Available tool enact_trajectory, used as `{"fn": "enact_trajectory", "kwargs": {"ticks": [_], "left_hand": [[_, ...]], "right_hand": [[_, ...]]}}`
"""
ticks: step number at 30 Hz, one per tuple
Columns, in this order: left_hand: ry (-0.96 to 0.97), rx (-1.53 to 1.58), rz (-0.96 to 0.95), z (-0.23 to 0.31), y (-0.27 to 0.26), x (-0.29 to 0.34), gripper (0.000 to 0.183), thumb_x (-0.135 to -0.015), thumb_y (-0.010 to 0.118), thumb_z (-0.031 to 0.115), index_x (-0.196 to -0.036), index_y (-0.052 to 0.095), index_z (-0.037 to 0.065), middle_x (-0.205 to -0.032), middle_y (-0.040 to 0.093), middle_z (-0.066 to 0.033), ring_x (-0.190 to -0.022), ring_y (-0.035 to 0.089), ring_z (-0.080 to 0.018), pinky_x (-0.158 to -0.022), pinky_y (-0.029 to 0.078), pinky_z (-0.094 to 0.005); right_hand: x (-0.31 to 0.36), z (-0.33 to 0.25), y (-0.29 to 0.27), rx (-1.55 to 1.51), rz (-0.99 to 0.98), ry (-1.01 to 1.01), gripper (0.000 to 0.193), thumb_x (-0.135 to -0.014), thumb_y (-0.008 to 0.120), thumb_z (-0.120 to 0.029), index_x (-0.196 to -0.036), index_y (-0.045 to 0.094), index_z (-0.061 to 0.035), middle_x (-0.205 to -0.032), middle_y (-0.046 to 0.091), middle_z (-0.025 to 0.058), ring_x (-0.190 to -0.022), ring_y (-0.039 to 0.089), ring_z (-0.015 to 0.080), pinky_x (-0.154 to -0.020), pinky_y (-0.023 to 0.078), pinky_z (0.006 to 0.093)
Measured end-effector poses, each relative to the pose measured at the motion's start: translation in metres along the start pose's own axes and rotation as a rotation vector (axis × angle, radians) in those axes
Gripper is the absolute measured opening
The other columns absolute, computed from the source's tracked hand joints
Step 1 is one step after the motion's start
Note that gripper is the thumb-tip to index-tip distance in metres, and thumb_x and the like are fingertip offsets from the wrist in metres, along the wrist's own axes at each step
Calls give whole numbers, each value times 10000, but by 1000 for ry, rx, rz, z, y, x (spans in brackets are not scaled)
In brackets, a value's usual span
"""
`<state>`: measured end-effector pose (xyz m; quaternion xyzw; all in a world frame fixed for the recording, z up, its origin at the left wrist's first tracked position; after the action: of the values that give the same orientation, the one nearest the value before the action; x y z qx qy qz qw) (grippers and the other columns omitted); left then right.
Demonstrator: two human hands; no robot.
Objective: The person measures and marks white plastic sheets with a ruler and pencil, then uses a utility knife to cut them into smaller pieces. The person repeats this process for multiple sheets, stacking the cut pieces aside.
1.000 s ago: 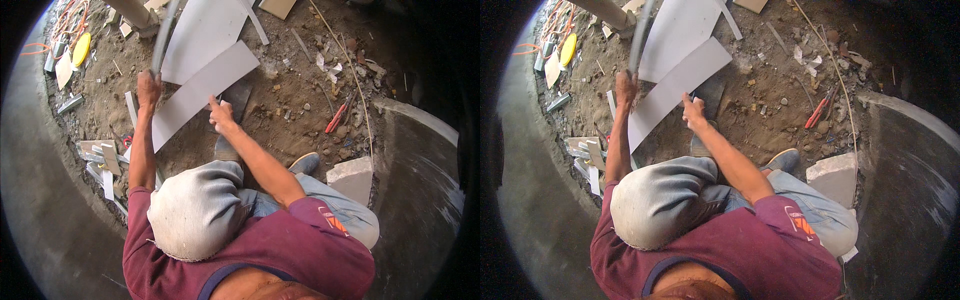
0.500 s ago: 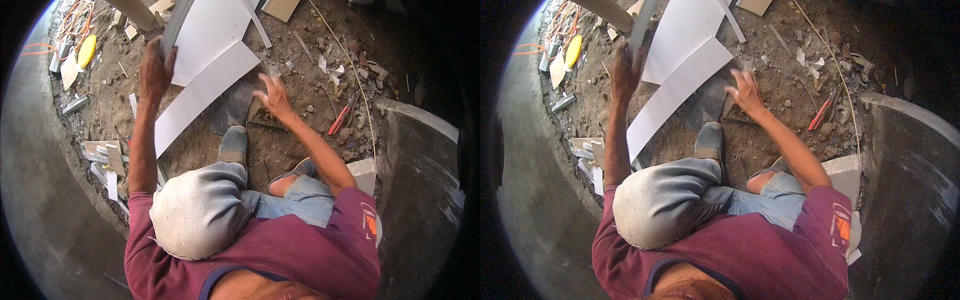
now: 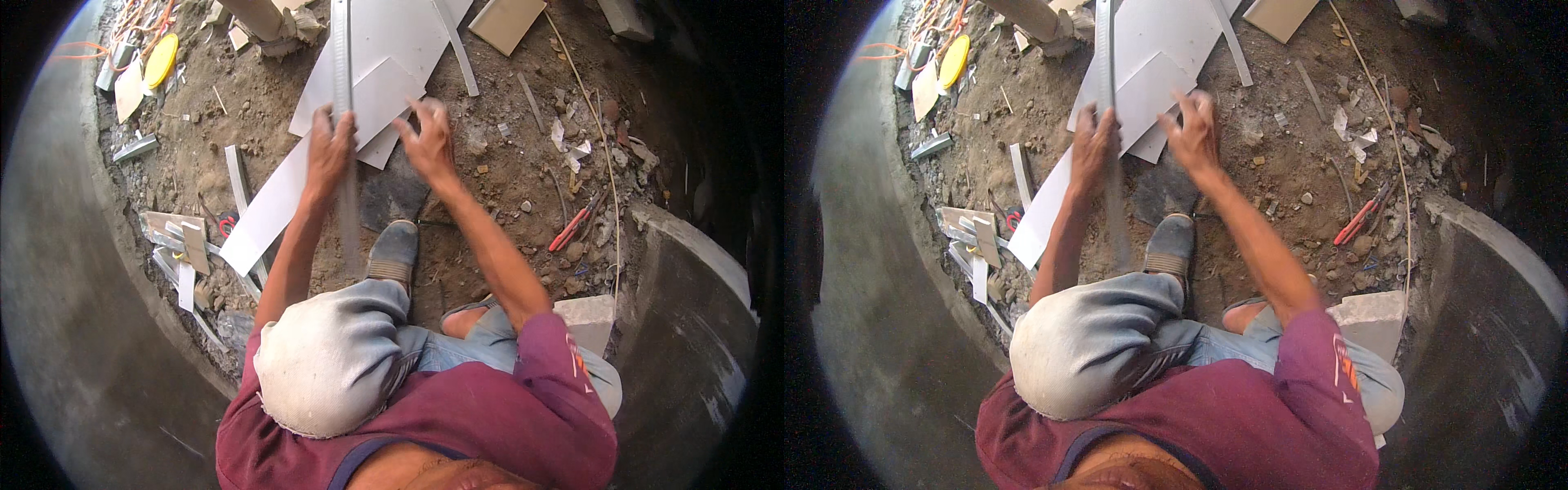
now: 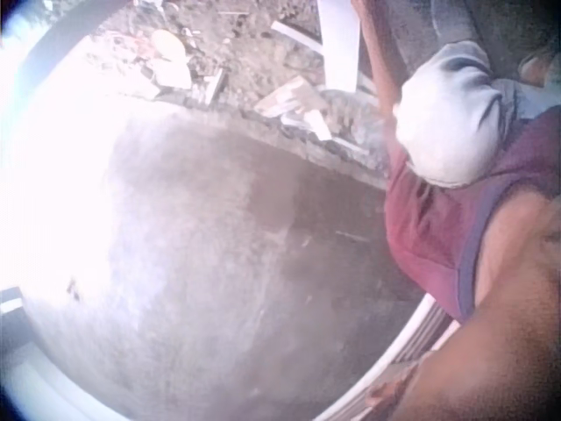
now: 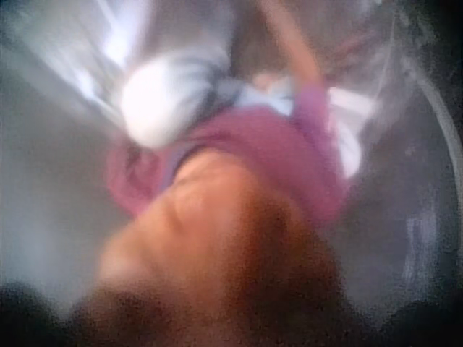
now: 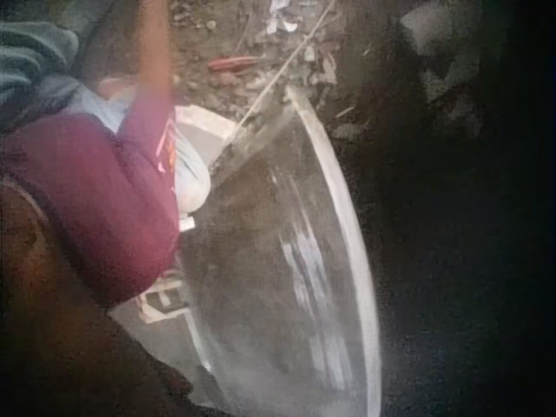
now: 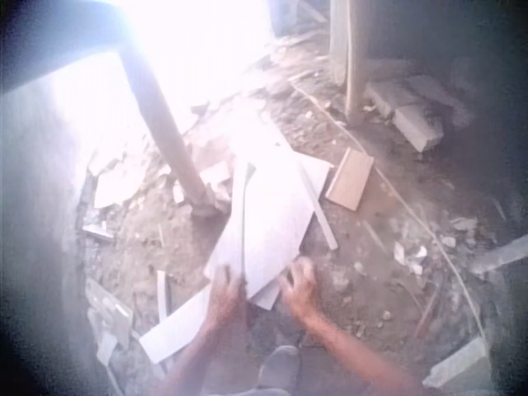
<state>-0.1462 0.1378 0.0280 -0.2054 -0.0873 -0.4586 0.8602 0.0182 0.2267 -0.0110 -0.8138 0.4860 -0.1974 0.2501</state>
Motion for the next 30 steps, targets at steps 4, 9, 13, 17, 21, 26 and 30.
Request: {"fn": "enact_trajectory", "kwargs": {"ticks": [4, 9, 13, 17, 21, 26, 30], "left_hand": [[-37, 384, 6, -11, 71, -23, 483, -1019, 554, 300, -1307, 393, -53, -1006, 603, -129, -906, 632, -188, -781, 540, -311], [281, -160, 63, -13, 82, -49, 568, -1000, 593, 304, -1383, 365, -49, -1150, 561, -190, -1091, 558, -304, -972, 450, -431], [550, -521, 169, -15, 53, -79, 704, -978, 612, 377, -1472, 329, -36, -1321, 483, -225, -1230, 462, -364, -1062, 355, -453], [552, -543, 196, -30, 57, -89, 661, -954, 646, 354, -1437, 408, -28, -1291, 517, -226, -1204, 480, -359, -1053, 360, -453], [625, -596, 200, -25, 73, -79, 668, -919, 689, 353, -1435, 437, 12, -1287, 506, -215, -1216, 466, -358, -1049, 363, -463], [587, -719, 156, -23, 87, -73, 716, -885, 720, 425, -1448, 460, 67, -1383, 432, -209, -1253, 450, -370, -1085, 356, -470], [601, -809, 120, -22, 92, -71, 751, -866, 733, 444, -1461, 458, 77, -1431, 411, -233, -1296, 434, -376, -1093, 346, -478]], "right_hand": [[66, -14, 7, -687, -367, 428, 546, -956, 646, -363, -1400, 520, -72, -1188, 652, 167, -957, 663, 290, -862, 521, 415], [54, 25, -44, -173, -123, 289, 542, -956, 641, -319, -1406, 503, -50, -1214, 653, 229, -1086, 661, 347, -900, 521, 408], [64, 75, -66, 2, -177, 120, 521, -962, 636, -297, -1426, 501, -104, -1229, 645, 212, -1075, 659, 366, -871, 529, 422], [73, 102, -70, 93, -267, 132, 542, -970, 634, -295, -1476, 462, -209, -1087, 649, 185, -919, 659, 356, -782, 532, 434], [85, 106, -63, 113, -296, 65, 568, -975, 630, -272, -1504, 431, -218, -932, 600, 162, -778, 615, 329, -689, 512, 435], [90, 108, -64, 74, -210, -20, 629, -947, 658, -246, -1522, 405, -218, -821, 496, 124, -623, 553, 339, -565, 476, 452], [92, 116, -68, 140, -218, -24, 653, -932, 676, -222, -1523, 402, -212, -827, 498, 123, -616, 555, 331, -552, 474, 452]]}}
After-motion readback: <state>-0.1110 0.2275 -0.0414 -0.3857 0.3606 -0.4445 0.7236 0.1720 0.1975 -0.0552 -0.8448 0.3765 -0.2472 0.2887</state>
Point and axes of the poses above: each hand's wrist, its own x-axis away from the middle knuckle, its own y-axis out of the palm, z = x × y, the point moved 7 cm from there along -x, towards the middle knuckle
